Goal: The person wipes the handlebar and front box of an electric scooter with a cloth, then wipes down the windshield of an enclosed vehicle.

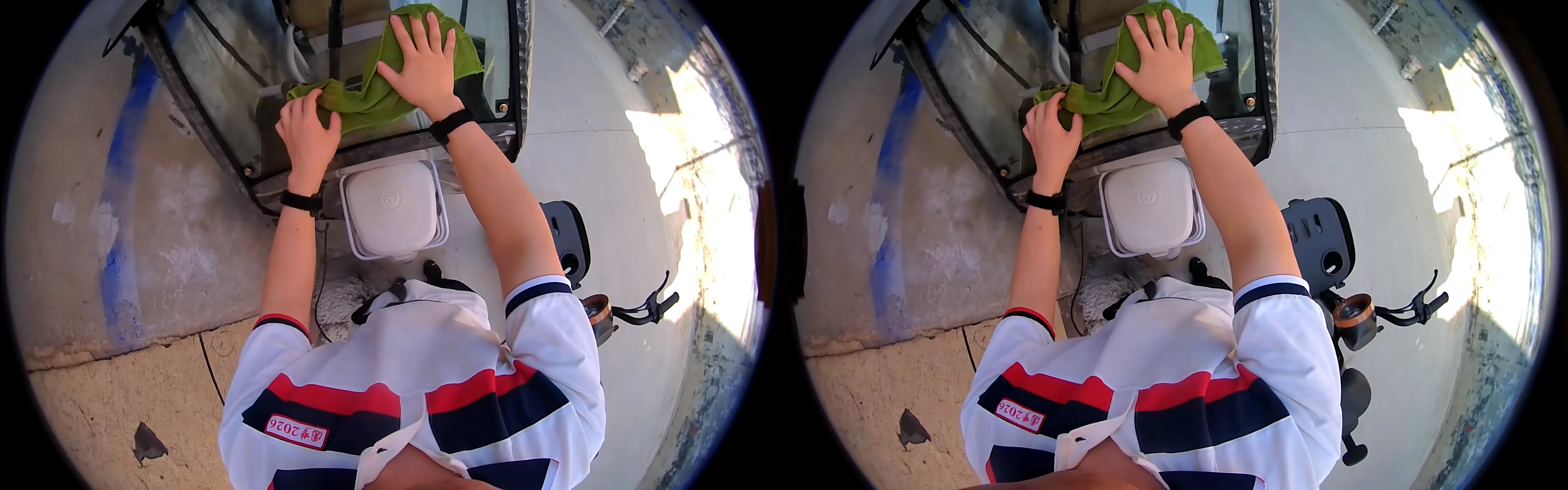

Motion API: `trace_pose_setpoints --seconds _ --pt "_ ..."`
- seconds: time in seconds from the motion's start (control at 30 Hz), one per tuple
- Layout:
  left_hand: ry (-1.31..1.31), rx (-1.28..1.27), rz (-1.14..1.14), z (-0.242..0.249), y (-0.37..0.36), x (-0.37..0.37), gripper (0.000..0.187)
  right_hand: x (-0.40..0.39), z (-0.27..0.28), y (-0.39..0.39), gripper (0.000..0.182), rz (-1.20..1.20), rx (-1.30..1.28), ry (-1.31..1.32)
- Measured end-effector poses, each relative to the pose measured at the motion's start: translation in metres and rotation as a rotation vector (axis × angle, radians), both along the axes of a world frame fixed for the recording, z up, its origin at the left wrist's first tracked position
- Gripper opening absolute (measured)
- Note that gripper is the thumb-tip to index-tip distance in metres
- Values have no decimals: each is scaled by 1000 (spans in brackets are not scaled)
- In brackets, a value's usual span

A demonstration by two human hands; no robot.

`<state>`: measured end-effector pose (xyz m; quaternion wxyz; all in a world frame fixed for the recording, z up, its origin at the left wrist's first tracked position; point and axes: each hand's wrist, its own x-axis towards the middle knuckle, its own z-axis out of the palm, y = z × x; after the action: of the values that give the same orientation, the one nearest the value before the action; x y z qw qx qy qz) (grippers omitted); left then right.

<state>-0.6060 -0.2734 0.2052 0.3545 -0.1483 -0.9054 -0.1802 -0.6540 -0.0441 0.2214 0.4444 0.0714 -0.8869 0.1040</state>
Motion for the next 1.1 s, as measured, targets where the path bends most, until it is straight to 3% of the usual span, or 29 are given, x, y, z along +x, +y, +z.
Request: trace_pose_setpoints --seconds 0.2,0.47,0.87,1.1 --pt "-4 19 21 -1 4 0 48 2 -26 33 88 -190 -226 70" --pt "-2 49 -18 -5 5 1 46 37 -72 6 90 -196 -259 -108" --pt "-51 97 -59 -17 -3 9 45 45 -41 -28 81 171 51 -134" --pt "23 150 -93 -5 -1 0 55 11 -6 -5 83 33 3 1"
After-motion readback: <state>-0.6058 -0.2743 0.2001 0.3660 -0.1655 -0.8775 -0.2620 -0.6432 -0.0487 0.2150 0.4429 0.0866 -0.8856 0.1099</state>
